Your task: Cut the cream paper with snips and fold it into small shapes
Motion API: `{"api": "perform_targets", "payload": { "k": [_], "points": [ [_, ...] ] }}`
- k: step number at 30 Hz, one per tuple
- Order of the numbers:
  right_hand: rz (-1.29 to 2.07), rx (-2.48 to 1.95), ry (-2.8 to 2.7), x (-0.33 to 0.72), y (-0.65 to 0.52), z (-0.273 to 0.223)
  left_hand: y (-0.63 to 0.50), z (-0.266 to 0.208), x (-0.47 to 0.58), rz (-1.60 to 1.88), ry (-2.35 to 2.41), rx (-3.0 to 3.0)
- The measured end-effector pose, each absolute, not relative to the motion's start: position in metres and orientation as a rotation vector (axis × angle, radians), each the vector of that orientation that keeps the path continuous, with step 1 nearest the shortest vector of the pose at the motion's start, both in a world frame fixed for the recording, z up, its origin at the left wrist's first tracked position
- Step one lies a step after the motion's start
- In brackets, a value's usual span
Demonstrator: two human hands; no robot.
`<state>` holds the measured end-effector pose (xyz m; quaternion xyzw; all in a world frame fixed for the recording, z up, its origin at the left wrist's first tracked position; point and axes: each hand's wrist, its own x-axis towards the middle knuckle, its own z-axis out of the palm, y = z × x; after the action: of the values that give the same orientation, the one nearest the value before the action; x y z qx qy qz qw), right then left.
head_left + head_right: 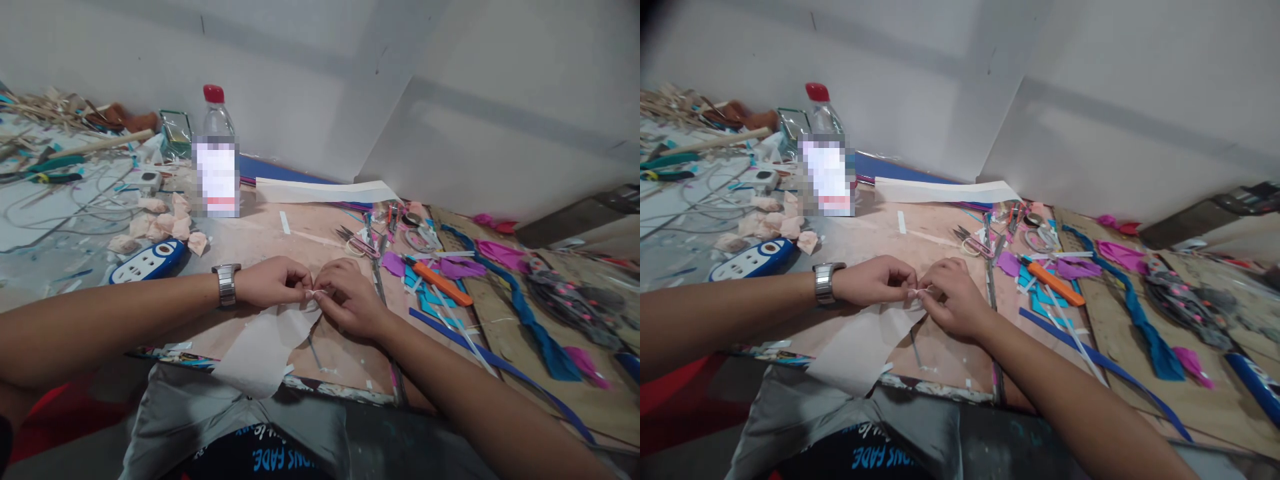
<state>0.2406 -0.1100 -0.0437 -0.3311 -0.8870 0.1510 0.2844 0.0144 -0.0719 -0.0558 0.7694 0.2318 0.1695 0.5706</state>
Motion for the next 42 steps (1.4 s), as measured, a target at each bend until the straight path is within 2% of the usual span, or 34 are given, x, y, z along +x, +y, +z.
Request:
{"api": "perform_targets", "payload": {
  "k": [26, 42],
  "points": [
    [0.480, -0.956, -2.403, 0.239, -0.111, -0.045, -0.095, -0.049, 0.021, 0.583, 0.769, 2.221],
    [0.457, -0.933, -2.353, 0.242, -0.110, -0.044, -0.081, -0.047, 0.015, 0.388, 0.597, 1.926]
  ]
}}
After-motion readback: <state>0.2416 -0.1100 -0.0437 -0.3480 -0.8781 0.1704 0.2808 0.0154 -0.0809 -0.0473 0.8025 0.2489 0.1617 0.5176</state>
